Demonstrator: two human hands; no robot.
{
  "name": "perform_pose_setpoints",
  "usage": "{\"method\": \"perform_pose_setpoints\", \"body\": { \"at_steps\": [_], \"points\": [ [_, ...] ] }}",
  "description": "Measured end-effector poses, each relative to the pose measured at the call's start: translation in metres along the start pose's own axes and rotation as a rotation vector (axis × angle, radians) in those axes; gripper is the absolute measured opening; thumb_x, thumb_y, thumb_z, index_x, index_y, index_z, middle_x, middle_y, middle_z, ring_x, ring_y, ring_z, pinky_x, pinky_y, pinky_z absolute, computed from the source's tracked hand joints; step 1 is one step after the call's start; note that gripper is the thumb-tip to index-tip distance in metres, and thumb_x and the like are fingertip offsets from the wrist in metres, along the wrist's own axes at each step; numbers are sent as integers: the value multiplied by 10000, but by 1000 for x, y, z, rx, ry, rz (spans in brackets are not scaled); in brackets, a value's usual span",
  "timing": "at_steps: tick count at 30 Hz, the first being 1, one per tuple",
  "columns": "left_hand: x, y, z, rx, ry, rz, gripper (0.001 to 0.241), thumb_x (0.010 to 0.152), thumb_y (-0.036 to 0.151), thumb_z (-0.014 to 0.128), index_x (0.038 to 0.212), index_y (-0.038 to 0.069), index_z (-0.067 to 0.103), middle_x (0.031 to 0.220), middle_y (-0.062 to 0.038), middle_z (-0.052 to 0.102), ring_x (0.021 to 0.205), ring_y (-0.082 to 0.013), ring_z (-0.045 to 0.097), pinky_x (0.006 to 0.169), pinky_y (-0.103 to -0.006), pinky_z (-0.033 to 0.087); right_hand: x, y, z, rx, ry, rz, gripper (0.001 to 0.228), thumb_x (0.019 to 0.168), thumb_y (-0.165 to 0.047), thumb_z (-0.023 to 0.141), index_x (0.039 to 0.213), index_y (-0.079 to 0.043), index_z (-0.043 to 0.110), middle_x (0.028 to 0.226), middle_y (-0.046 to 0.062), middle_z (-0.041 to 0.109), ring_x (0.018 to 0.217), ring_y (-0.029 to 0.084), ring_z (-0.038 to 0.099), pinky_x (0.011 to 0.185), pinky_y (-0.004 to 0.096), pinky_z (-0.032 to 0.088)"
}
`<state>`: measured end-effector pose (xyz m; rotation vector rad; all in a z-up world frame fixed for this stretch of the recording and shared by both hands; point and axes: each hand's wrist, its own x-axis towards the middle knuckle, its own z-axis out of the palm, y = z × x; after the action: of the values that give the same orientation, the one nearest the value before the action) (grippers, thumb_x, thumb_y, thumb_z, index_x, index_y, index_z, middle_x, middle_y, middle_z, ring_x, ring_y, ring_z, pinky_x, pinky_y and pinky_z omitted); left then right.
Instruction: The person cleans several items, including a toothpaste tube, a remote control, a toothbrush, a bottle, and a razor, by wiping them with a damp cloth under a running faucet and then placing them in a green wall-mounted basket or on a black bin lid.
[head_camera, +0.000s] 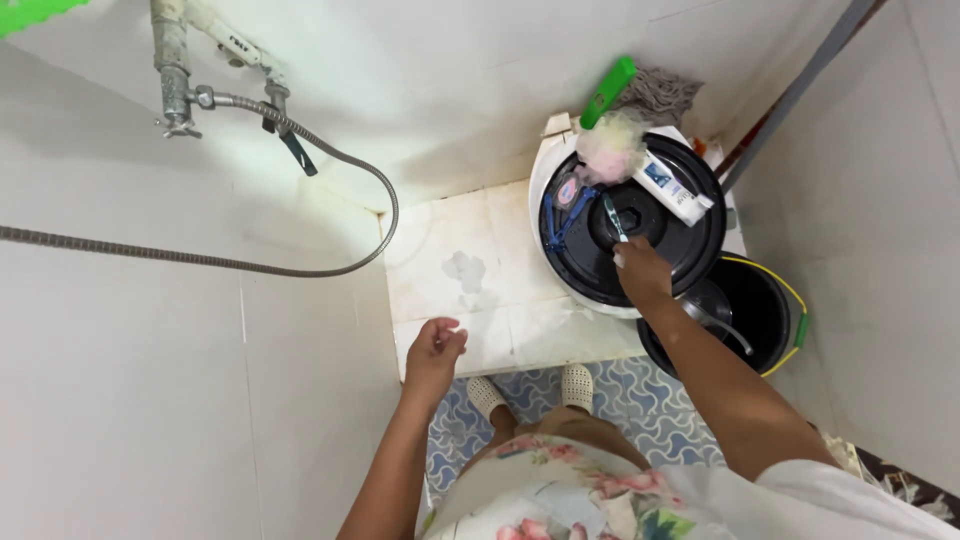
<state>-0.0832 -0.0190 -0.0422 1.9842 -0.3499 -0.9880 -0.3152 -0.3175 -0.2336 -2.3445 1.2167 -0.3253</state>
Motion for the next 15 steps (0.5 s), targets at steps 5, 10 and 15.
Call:
{"method": "perform_pose_setpoints", "body": {
  "at_steps": [5,10,15],
  "points": [
    [-1,31,14,258,-79,257,432,885,208,753,1285,111,622,1188,-92,676,1149,-225,635,931,-365,526,-36,-70,-83,103,95,-90,193,834,-164,755,1019,-113,734,1037,98,696,931,336,693,804,433,553],
    [2,66,32,636,-12,1016,579,835,191,737,1372,57,565,1371,-290,572,1246,-472,526,1049,-560,428,-60,-160,-149,459,-100,-156,166,815,-116,756,973,-73,726,947,84,728,833,232,720,743,335,555],
    [22,45,37,386,-210,758,354,1077,222,574,1420,141,542,1233,-145,697,1096,-391,697,961,-468,526,-47,-241,-163,874,-195,33,182,894,-103,717,1072,-71,734,923,65,707,788,142,637,696,293,521]
  ]
}}
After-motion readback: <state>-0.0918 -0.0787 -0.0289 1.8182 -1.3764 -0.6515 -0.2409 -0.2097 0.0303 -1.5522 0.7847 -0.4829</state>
